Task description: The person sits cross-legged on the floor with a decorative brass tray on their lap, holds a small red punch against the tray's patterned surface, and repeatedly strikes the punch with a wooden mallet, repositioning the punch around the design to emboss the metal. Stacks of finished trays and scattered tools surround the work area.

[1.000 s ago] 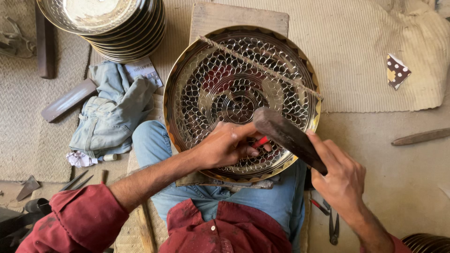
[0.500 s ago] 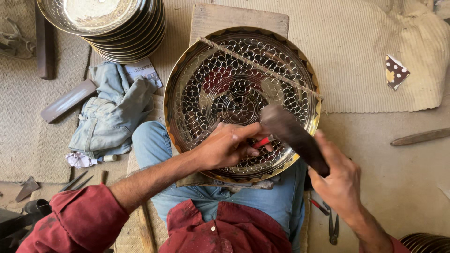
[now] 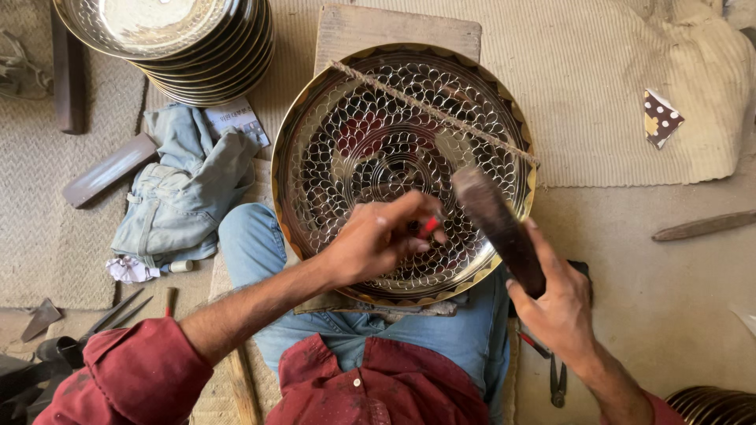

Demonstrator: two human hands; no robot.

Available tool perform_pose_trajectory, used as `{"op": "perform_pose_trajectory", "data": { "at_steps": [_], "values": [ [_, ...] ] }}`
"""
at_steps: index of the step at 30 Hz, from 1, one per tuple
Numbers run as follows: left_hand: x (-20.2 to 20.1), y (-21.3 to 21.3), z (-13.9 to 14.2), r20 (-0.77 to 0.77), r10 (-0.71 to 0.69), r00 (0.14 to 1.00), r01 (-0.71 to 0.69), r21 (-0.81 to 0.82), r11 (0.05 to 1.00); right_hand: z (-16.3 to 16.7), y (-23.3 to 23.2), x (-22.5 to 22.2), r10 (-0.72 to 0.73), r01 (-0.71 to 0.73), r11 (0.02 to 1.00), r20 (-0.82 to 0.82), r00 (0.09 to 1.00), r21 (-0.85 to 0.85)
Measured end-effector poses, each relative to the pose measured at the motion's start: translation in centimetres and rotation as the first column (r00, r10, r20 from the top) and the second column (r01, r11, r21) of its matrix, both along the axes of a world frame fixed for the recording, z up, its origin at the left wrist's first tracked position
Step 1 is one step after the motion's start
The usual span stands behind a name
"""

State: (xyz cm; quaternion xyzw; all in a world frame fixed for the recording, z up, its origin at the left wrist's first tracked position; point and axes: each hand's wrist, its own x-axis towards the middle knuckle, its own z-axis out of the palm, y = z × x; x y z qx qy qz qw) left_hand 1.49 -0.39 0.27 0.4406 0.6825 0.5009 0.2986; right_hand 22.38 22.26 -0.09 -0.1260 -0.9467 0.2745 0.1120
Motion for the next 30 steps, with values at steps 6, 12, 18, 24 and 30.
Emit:
{"op": "perform_pose_trajectory", "data": {
  "at_steps": [6,12,18,24,30],
  "values": [
    [0.0,-0.7,0.4,-0.060,0.008,0.998,0.001,0.151,0.989,2.1,0.1,-0.7,-0.131,0.050,0.971,-0.340,0.931,-0.235],
    [-0.3,-0.7,1.1,-0.154,-0.023,0.988,0.050,0.174,0.983,4.5,-1.4,-2.3,-0.029,0.012,0.997,-0.224,0.974,-0.075],
    [-0.2,-0.5,1.0,-0.062,0.029,0.998,-0.024,0.081,0.996,4.3,-0.7,-2.6,-0.129,0.056,0.908,-0.150,0.980,-0.415],
    [-0.1,-0.6,0.4,-0.094,0.011,0.995,0.000,0.115,0.993,3.9,0.0,-2.7,0.056,-0.052,0.998,-0.103,0.993,0.042],
    [0.0,-0.2,0.0,-0.143,0.003,0.990,-0.003,-0.001,1.000,3.6,0.1,-2.9,0.046,-0.046,0.999,-0.057,0.997,0.017]
  ]
}}
